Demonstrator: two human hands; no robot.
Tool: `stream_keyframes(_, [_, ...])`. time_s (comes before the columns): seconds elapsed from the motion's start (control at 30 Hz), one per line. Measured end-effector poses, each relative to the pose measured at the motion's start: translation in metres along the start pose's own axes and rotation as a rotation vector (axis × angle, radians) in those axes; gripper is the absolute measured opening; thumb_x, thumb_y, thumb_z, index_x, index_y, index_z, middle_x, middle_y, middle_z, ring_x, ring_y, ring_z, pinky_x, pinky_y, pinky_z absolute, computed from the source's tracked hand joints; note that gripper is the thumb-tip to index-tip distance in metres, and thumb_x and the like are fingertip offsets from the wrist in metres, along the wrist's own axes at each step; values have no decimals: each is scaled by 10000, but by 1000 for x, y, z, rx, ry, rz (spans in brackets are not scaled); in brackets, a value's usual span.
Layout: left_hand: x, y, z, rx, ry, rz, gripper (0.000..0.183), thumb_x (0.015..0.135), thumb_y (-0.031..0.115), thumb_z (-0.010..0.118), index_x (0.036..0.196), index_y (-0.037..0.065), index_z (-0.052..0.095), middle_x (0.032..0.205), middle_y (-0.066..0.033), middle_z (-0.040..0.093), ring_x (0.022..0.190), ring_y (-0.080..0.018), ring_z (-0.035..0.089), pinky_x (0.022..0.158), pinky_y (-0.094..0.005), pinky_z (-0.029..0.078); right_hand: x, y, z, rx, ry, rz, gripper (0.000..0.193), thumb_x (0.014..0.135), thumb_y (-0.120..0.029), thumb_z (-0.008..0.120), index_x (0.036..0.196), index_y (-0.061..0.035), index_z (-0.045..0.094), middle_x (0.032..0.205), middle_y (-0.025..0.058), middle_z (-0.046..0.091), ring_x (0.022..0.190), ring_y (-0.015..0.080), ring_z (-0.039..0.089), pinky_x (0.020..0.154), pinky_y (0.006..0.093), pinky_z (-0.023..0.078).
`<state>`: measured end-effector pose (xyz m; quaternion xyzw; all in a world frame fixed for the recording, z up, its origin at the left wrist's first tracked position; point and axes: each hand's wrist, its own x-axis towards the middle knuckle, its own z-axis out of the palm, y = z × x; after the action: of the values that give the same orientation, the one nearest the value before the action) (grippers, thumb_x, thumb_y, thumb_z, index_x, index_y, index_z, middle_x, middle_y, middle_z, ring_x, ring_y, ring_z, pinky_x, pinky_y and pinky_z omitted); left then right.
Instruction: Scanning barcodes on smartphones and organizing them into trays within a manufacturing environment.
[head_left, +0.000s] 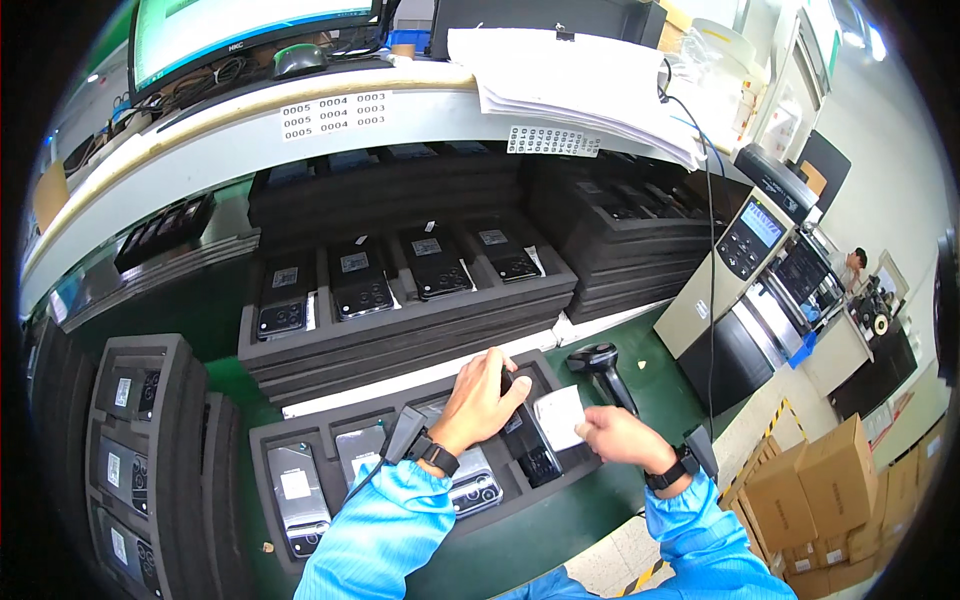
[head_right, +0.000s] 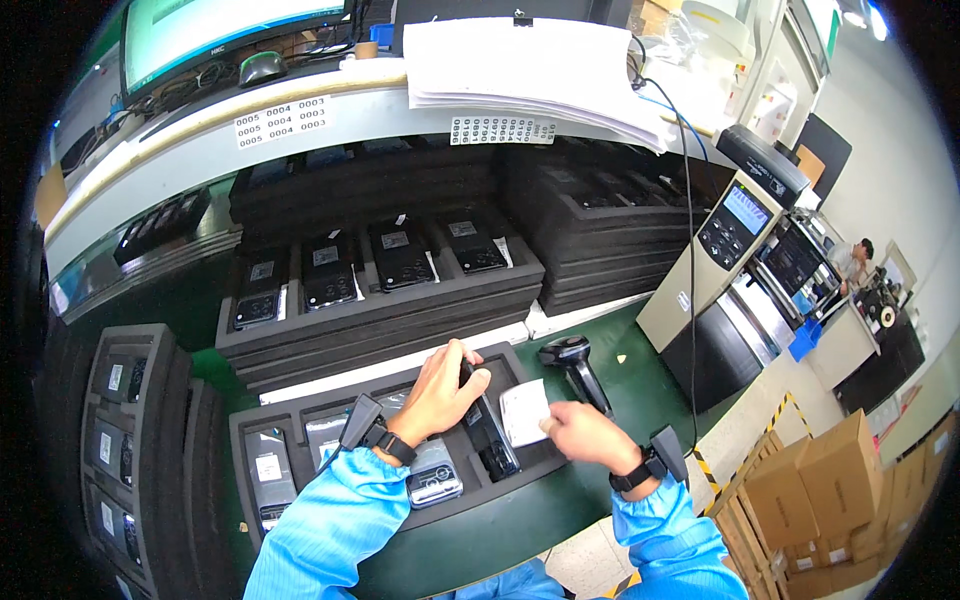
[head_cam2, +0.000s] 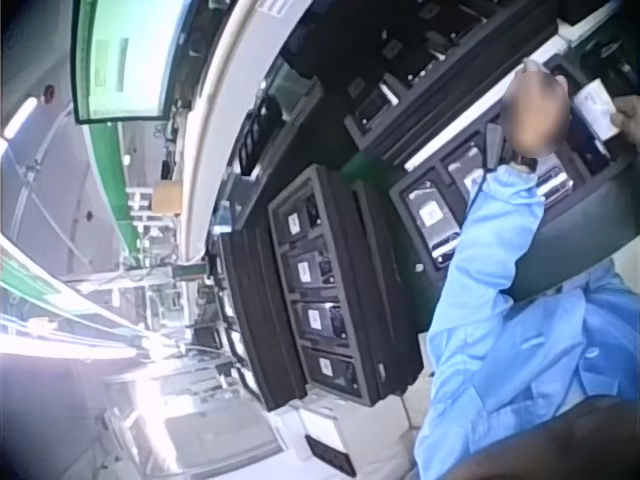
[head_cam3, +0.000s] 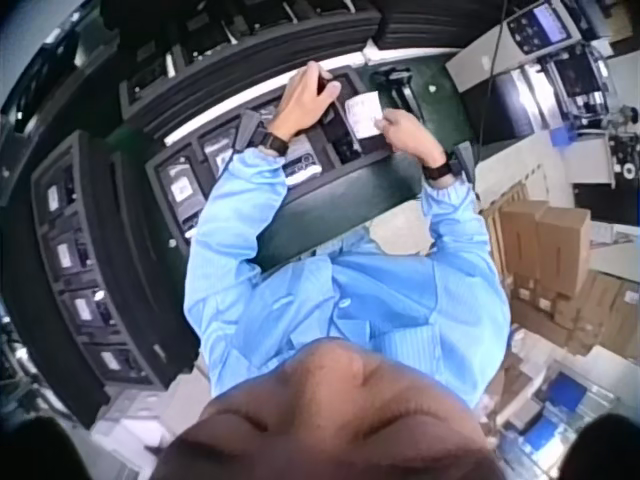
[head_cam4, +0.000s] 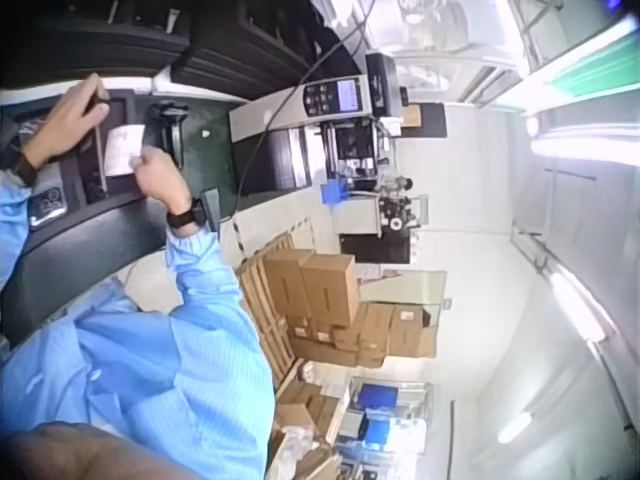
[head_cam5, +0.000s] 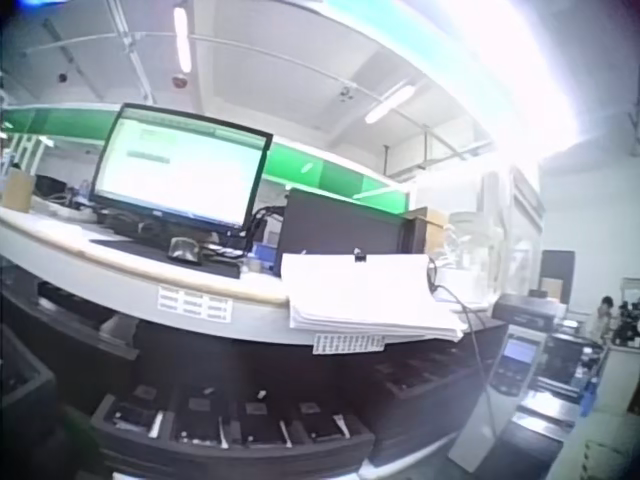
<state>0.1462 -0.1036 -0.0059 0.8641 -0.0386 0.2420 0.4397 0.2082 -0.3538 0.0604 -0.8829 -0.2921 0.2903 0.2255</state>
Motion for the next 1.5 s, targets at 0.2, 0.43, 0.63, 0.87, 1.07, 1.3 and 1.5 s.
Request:
stream_keyframes(0.2, [-7, 0, 2, 157, -31, 61, 450, 963, 436, 610, 1164, 39, 547, 1261, -212, 562, 1195, -401, 533, 1030, -488, 393, -10, -9, -6, -150, 64, 126, 476, 819, -489, 787, 746, -25, 710, 684, 164, 674, 676, 328, 680, 644, 423, 523])
stream_keyframes(0.43, [-8, 6, 6, 479, -96, 118, 502, 878, 386, 690, 1271, 84, 612, 1410, -225, 506, 1317, -387, 477, 1099, -500, 362, 30, 60, -4, -200, 1022, -118, 547, 800, -300, 800, 1224, -17, 602, 940, 170, 666, 881, 337, 647, 805, 428, 521])
stream_keyframes(0.63, [-20, 12, -30, 310, -180, -13, 457, 881, 337, 688, 1247, 77, 600, 1378, -190, 531, 1283, -390, 510, 1083, -479, 401, 27, 34, -9, 64, 734, 13, 692, 781, -230, 788, 1389, -2, 549, 704, 82, 623, 632, 168, 613, 610, 344, 499])
stream_keyframes(0.87, [-67, -8, -95, 245, -144, -65, 266, 899, 247, 676, 1103, 78, 645, 1389, -169, 550, 1279, -373, 530, 1072, -472, 402, -16, -35, 22, 1365, -466, 94, 580, 961, -296, 685, 1433, -7, 512, 800, 60, 635, 557, 136, 552, 501, 266, 460])
stream_keyframes(1.07, [-68, -11, -86, 340, -95, -44, 339, 923, 268, 667, 1223, 112, 642, 1405, -156, 538, 1324, -373, 486, 1096, -481, 372, -13, -78, 66, 1142, -609, 117, 225, 980, -300, 675, 985, -89, 593, 717, 12, 573, 573, 138, 582, 498, 273, 465])
stream_keyframes(1.3, [-81, -9, -87, 513, -137, -21, 487, 944, 295, 656, 1423, 275, 570, 1458, -188, 496, 1327, -382, 487, 1083, -530, 381, -22, -67, 46, 959, -427, -17, 417, 1000, -170, 629, 1329, 15, 452, 953, 193, 702, 616, 178, 650, 526, 284, 519])
stream_keyframes(1.5, [-81, 0, -77, 537, -134, 69, 524, 969, 315, 607, 1483, 280, 514, 1511, -213, 420, 1364, -376, 435, 1107, -515, 339, -3, -6, 7, 718, 363, 39, 268, 833, 5, 695, 1082, -14, 598, 763, 50, 647, 592, 140, 633, 539, 288, 528])
